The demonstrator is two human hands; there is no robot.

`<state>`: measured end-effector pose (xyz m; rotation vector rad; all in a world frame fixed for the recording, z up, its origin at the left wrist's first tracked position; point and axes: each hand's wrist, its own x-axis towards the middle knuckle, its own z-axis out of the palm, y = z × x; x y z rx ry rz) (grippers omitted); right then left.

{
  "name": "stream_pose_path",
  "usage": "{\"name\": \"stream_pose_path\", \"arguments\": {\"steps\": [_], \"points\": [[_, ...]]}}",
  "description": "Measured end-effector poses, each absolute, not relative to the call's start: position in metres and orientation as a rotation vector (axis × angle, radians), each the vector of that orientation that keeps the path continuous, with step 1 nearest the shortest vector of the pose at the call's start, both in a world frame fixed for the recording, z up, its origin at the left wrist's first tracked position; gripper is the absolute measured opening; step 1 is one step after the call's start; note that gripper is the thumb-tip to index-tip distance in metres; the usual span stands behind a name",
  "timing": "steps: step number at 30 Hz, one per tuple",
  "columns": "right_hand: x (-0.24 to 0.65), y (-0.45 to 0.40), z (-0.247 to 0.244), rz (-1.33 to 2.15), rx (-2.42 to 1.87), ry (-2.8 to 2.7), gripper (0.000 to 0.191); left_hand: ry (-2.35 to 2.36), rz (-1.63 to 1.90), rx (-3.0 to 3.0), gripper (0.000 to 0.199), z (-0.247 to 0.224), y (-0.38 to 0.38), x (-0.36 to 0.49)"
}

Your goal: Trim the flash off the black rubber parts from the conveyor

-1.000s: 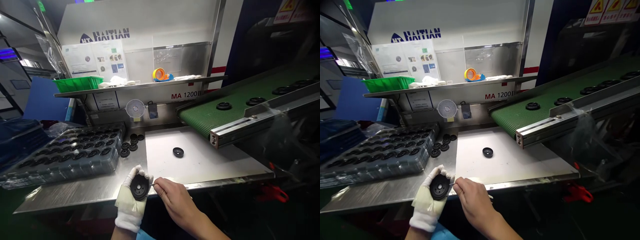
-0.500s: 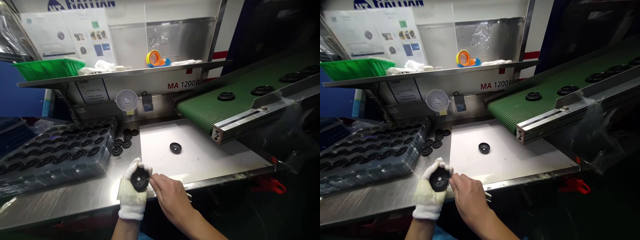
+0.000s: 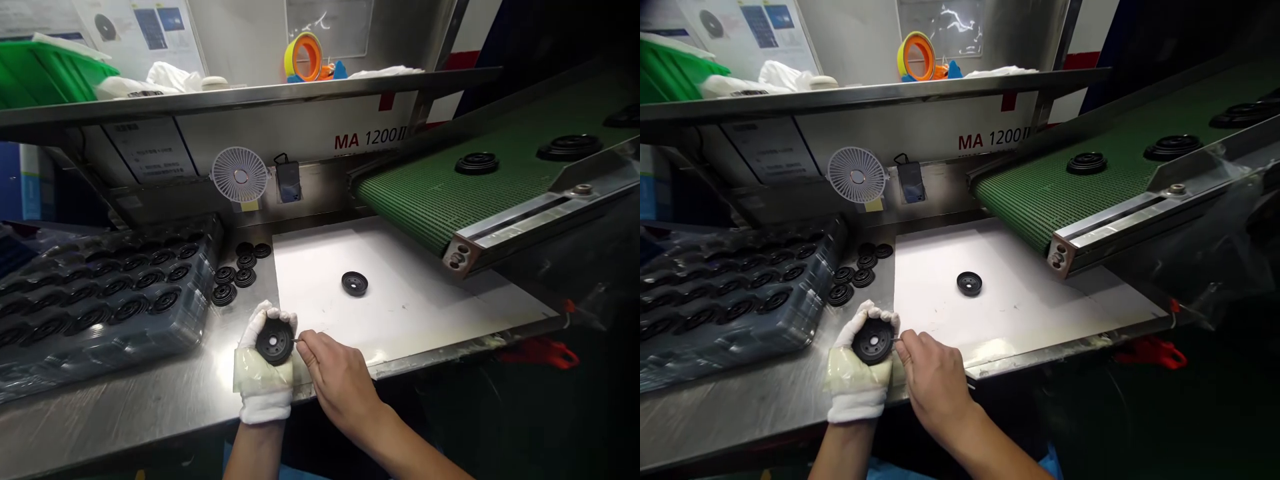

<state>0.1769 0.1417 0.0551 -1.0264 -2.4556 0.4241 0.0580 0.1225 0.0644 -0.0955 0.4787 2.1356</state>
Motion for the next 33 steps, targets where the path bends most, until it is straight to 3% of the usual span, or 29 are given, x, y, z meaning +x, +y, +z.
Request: {"name": "stream_pose_path", "arguments": {"steps": [8,14,27,33], "points": [[0.163,0.133,0.044,0.343,-1.021,-2.462,0.025,0.478,2.242,-0.028,0.011,0.057,0.133,0.057],[0.169,0.140,0.042,0.427,-0.923,-2.471,0.025,0.559,1.934,0.165,0.034,0.060,0.118,0.047],[0.169,0.130,0.040,0.350,-1.015,-2.439,0.023,0.499,2.115,-0.024,0.011,0.057,0.133,0.054],[0.174,0.137,0.042,0.350,-0.977,-2.432,0.024,0.571,1.942,0.157,0.034,0.058,0.123,0.051]]}}
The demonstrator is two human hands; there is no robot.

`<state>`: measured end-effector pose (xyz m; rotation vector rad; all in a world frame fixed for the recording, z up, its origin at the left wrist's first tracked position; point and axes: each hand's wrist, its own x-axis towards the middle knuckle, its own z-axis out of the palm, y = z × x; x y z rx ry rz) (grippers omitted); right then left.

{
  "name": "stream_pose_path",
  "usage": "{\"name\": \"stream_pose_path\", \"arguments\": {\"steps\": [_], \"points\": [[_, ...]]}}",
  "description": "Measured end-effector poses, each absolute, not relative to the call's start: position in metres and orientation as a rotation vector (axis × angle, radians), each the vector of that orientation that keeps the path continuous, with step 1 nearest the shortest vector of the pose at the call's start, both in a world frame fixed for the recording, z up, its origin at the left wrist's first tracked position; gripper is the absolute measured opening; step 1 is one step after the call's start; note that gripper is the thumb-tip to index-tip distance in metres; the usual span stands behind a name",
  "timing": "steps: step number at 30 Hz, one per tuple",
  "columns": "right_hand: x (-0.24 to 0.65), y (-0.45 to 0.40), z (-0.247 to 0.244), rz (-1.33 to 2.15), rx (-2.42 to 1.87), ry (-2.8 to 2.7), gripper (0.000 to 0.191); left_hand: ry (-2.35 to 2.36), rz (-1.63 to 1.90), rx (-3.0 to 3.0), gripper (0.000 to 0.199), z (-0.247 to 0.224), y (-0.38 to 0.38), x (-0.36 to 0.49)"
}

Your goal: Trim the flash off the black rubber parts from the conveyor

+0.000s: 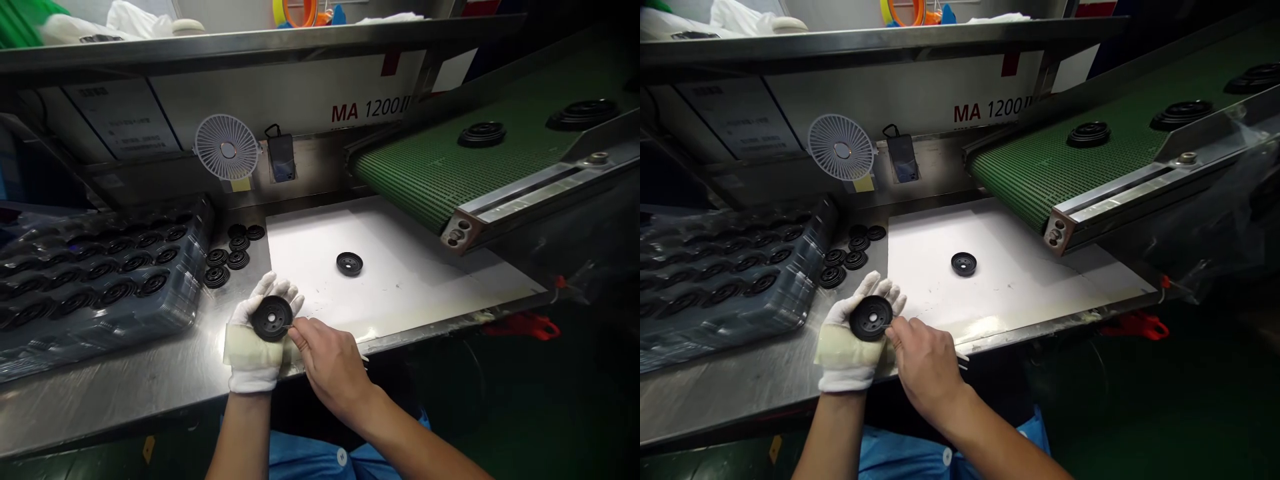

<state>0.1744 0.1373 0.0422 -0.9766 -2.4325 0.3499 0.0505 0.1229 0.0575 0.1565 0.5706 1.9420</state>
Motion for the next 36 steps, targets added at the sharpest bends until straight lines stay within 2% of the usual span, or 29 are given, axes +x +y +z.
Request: {"name": "stream_pose_path", "arguments": {"steps": [10,15,20,29,33,36], "points": [[0.168,0.131,0.039,0.294,-1.042,-2.431,0.024,0.534,2.140,0.002,0.013,0.055,0.132,0.051],[0.165,0.128,0.039,0.339,-1.018,-2.444,0.023,0.557,2.161,0.012,0.016,0.056,0.131,0.052],[0.170,0.137,0.038,0.321,-1.021,-2.428,0.023,0.600,1.903,0.169,0.032,0.056,0.123,0.046],[0.169,0.133,0.037,0.273,-1.063,-2.441,0.023,0.591,2.061,0.097,0.014,0.052,0.133,0.049],[0.168,0.126,0.040,0.319,-1.019,-2.437,0.022,0.549,2.144,0.045,0.013,0.056,0.131,0.052],[0.174,0.120,0.046,0.319,-0.984,-2.432,0.022,0.577,2.080,0.132,0.020,0.065,0.120,0.056]]}}
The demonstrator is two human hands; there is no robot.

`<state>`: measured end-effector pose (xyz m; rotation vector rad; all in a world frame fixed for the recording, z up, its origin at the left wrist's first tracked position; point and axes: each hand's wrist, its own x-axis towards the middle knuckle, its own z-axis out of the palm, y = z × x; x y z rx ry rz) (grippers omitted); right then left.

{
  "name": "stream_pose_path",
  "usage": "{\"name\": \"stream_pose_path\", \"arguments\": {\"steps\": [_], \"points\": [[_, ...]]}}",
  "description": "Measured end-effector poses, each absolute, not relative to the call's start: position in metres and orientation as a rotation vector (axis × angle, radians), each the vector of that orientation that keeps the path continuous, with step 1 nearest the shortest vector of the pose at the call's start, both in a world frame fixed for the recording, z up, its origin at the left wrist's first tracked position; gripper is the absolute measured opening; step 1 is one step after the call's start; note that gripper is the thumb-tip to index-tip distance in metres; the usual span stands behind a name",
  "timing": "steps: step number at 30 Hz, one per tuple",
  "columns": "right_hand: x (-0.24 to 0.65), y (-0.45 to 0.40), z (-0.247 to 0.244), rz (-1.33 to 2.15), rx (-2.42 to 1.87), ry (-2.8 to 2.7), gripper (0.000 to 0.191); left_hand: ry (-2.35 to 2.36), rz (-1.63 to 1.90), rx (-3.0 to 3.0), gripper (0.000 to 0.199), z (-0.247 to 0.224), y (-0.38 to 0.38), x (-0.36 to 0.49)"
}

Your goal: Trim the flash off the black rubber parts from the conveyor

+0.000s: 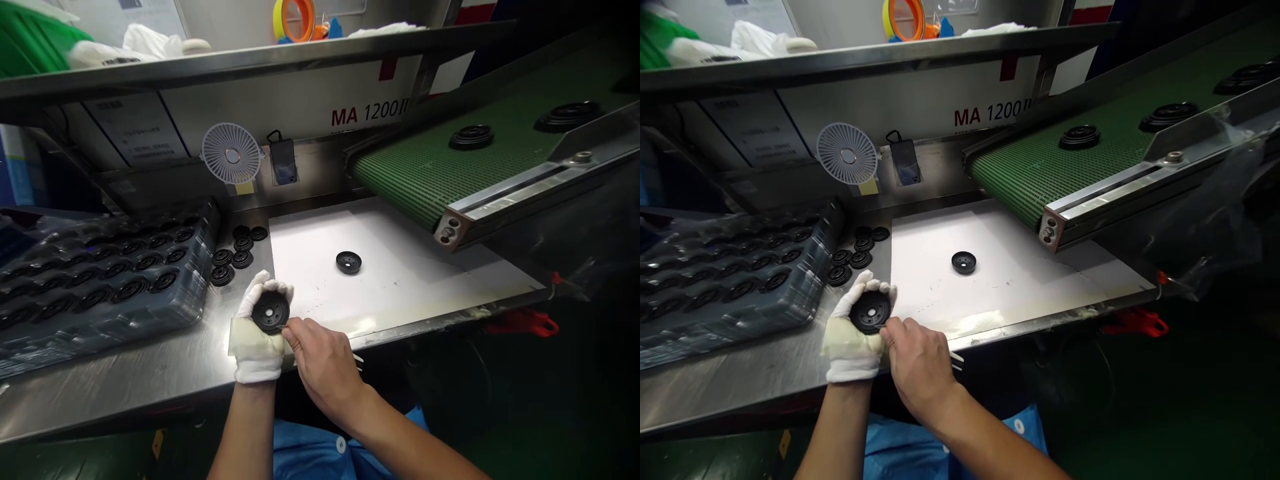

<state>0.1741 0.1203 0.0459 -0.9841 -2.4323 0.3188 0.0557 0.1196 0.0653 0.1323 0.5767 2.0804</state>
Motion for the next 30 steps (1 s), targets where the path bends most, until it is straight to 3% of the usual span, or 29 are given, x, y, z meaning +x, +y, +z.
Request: {"name": "stream_pose_path", "arguments": {"steps": [5,11,17,23,30], "points": [[0.197,0.108,0.064,0.248,-0.946,-2.369,0.022,0.549,1.967,0.297,0.029,0.087,0.093,0.071],[0.217,0.080,0.076,0.145,-0.954,-2.291,0.022,0.540,2.138,0.241,0.016,0.105,0.071,0.103],[0.216,0.068,0.072,0.172,-0.919,-2.270,0.020,0.534,2.248,0.276,0.020,0.099,0.070,0.112],[0.215,0.093,0.070,0.216,-0.931,-2.302,0.022,0.547,1.935,0.336,0.028,0.096,0.080,0.095],[0.200,0.121,0.060,0.216,-1.009,-2.305,0.024,0.435,2.029,0.195,0.016,0.083,0.113,0.080]]}}
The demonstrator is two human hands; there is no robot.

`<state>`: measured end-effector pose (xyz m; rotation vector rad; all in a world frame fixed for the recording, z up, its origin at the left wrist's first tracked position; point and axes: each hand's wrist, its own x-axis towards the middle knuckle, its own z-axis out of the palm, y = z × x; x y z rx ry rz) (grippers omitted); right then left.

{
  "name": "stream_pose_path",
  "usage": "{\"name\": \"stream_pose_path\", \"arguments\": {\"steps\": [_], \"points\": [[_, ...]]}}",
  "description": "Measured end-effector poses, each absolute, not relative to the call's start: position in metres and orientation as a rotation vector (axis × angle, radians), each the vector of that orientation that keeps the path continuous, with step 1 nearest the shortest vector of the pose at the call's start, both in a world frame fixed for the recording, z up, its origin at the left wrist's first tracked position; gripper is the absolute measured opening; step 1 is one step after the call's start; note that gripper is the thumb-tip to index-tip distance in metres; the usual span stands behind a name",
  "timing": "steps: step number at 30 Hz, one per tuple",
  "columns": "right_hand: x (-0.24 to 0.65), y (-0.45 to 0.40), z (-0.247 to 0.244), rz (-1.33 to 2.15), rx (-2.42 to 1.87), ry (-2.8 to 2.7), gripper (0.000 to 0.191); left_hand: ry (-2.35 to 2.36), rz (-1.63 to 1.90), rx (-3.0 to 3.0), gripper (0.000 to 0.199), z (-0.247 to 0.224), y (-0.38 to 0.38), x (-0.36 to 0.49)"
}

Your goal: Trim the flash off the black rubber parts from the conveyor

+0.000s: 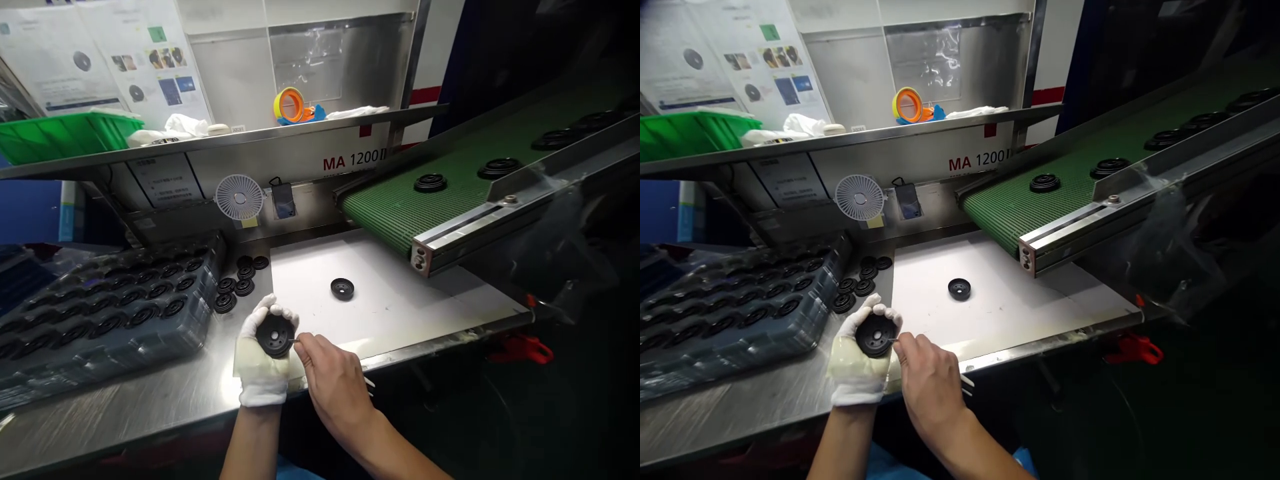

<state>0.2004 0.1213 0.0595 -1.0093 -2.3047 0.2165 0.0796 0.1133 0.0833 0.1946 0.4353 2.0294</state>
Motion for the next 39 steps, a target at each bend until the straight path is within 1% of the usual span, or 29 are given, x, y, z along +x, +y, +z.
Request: {"name": "stream_pose_path", "arguments": {"steps": [3,6,11,13,16,19,21,25,29,31,36,39], "points": [[0.191,0.122,0.054,0.250,-1.014,-2.313,0.024,0.443,2.081,0.087,0.015,0.079,0.124,0.077],[0.186,0.123,0.051,0.257,-1.017,-2.317,0.025,0.485,2.118,0.068,0.020,0.078,0.128,0.074],[0.188,0.132,0.048,0.310,-0.990,-2.335,0.026,0.601,1.897,0.201,0.031,0.079,0.124,0.068],[0.189,0.135,0.047,0.321,-1.007,-2.315,0.027,0.558,1.902,0.192,0.029,0.078,0.124,0.066],[0.187,0.137,0.046,0.315,-1.029,-2.301,0.028,0.465,1.973,0.136,0.021,0.077,0.128,0.066],[0.183,0.133,0.044,0.307,-1.040,-2.312,0.027,0.460,2.049,0.047,0.013,0.078,0.132,0.070],[0.181,0.129,0.043,0.302,-1.043,-2.317,0.026,0.469,2.110,0.006,0.012,0.080,0.134,0.074],[0.180,0.127,0.041,0.300,-1.031,-2.328,0.026,0.495,2.186,0.049,0.017,0.081,0.132,0.077],[0.183,0.134,0.041,0.322,-1.002,-2.333,0.028,0.553,1.935,0.213,0.031,0.076,0.126,0.069],[0.185,0.137,0.041,0.327,-1.008,-2.315,0.028,0.543,1.893,0.228,0.034,0.073,0.124,0.066],[0.184,0.136,0.039,0.319,-1.051,-2.308,0.028,0.520,2.019,0.076,0.018,0.071,0.131,0.068],[0.180,0.130,0.037,0.322,-1.034,-2.322,0.027,0.506,2.065,-0.030,0.014,0.072,0.137,0.070]]}}
